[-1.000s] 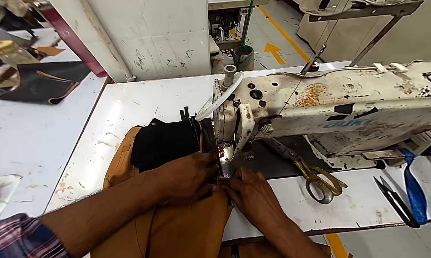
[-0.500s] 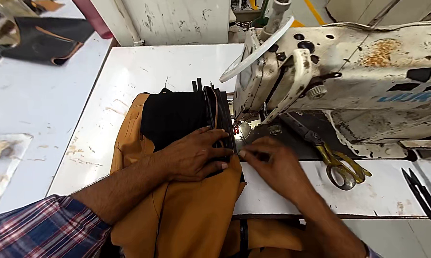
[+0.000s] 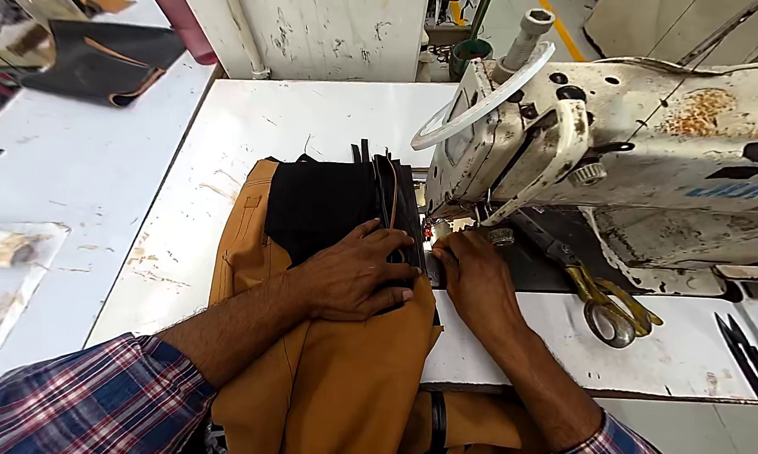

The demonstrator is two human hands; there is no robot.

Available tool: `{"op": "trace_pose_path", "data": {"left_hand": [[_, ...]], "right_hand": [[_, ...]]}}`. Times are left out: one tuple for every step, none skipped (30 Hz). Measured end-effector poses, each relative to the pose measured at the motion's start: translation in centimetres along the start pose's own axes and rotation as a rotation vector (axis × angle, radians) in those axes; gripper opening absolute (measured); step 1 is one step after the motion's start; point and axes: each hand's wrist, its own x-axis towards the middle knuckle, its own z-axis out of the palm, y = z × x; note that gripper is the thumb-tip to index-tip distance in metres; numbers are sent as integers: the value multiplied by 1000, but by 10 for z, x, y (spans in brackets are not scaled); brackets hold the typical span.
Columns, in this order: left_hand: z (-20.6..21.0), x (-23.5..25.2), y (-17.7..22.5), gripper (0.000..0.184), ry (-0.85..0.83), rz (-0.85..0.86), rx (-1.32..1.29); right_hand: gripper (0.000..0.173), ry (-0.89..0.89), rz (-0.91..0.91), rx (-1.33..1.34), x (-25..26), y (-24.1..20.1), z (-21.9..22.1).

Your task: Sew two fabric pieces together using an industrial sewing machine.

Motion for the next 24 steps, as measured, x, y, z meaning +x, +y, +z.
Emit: {"op": "trace_pose_path", "data": {"left_hand": [[-1, 0, 0, 54, -1, -1, 0], [-1, 0, 1, 54, -4, -6, 0], [-2, 0, 1, 54, -4, -9, -2], [-2, 1, 1, 54, -5, -11, -6], [-1, 1, 1, 54, -4, -12, -9], [-1, 1, 1, 54, -2, -13, -9], [-2, 1, 1, 54, -4, -15, -11], [-1, 1, 1, 54, -3, -15, -13], [-1, 0, 1, 54, -1, -12, -12], [-1, 0, 1, 53, -1, -10, -8], [-1, 1, 0, 53, 3, -7, -6], [-1, 1, 0, 53, 2, -6, -6], [0, 1, 1, 53, 1, -5, -8], [0, 2, 1, 54, -1, -5, -9], [0, 2, 0, 54, -3, -5, -8], [0, 2, 0, 54, -4, -8, -9], [1, 2, 0, 54, -3, -10, -10], [1, 1, 0, 53, -1, -11, -12], [2, 1, 0, 53, 7, -10, -14], [2, 0, 0, 52, 16, -6, -15], [2, 1, 0, 52, 22, -4, -15], [2, 1, -1, 52, 24, -3, -19], [2, 0, -1, 51, 26, -5, -25], [3, -1, -1, 51, 28, -4, -30]], "right_hand": [[14, -13, -28, -13, 0, 0, -1], [14, -29, -67, -33, 0, 0, -3], [16, -53, -111, -62, 2, 0, -5], [19, -79, -150, -100, 5, 3, -6], [21, -103, -167, -145, 8, 7, -9], [20, -106, -161, -182, 13, 13, -11], [19, -87, -133, -209, 19, 21, -12], [19, -45, -99, -215, 25, 30, -14], [18, -10, -63, -206, 29, 35, -17], [17, 17, -38, -193, 32, 36, -22], [16, 26, -25, -179, 32, 33, -32], [16, 11, -18, -161, 28, 29, -44], [16, -27, -16, -134, 20, 27, -56], [19, -76, -19, -105, 9, 26, -68], [28, -125, -18, -74, -5, 29, -80], [34, -157, -9, -51, -19, 33, -92], [38, -158, 10, -3, -32, 39, -105], [38, -145, 38, 42, -44, 44, -119], [37, -133, 72, 78, -54, 49, -135], [34, -129, 113, 111, -61, 53, -149], [32, -135, 152, 140, -66, 56, -161], [31, -162, 175, 166, -70, 56, -167], [31, -211, 177, 186, -73, 52, -167], [31, -269, 157, 206, -76, 45, -159]]}}
